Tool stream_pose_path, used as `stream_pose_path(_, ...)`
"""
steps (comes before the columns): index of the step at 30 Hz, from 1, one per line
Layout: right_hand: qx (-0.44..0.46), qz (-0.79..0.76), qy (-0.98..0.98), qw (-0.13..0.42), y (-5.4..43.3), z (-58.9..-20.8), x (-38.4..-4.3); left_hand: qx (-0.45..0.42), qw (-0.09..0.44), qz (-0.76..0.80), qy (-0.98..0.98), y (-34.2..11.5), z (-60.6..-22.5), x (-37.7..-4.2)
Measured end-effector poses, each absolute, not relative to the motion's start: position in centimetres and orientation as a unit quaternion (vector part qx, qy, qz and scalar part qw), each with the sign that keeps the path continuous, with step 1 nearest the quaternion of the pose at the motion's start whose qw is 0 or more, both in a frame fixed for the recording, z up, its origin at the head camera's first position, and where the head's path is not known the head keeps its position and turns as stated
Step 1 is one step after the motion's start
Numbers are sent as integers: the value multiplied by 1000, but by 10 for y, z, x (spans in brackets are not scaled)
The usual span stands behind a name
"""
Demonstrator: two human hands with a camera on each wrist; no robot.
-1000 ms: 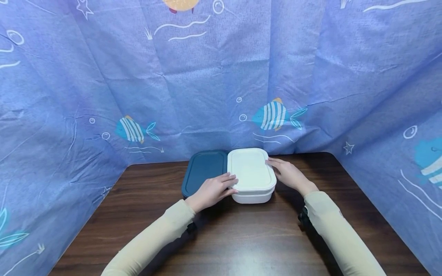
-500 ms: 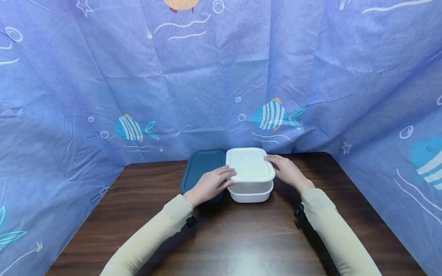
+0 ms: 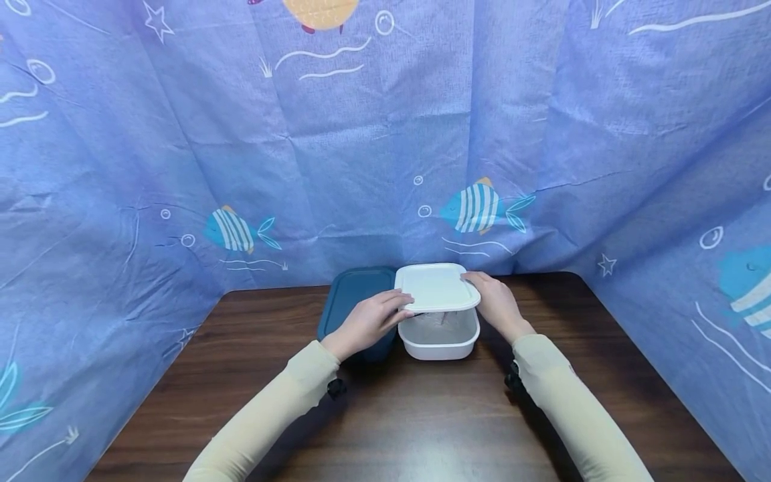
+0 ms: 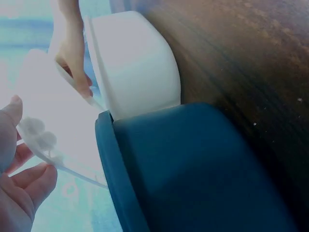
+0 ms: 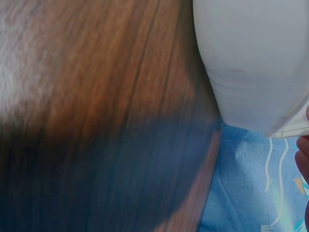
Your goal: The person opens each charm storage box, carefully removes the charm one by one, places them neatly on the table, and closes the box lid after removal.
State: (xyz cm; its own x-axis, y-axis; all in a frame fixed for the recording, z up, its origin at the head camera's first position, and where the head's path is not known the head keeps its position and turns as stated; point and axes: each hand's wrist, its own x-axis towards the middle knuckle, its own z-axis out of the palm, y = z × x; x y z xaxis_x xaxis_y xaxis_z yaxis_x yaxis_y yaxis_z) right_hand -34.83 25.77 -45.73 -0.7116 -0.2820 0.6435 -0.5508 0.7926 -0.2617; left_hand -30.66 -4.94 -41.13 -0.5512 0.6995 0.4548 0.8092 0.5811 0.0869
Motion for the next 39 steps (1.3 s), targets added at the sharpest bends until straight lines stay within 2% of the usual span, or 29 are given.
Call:
stream_pose_path(10, 220, 220, -895, 321, 254, -455, -351, -443, 193, -151, -862, -50, -405, -313)
stream_pose_path(17, 212, 228, -889, 336, 255, -433, -348, -444, 194, -170, -858, -49, -389, -310)
stream_pose_path(26, 218, 262, -844, 415, 255, -394, -340, -462, 248, -201, -828, -56, -363, -302)
stream_pose_path(33, 242, 258, -816, 458, 260, -365, -328, -485, 257, -242, -800, -66, -345, -296)
stream_pose_path(39, 282, 265, -780, 492, 260, -345, -310, -491, 273, -255, -787, -78, -345, -289)
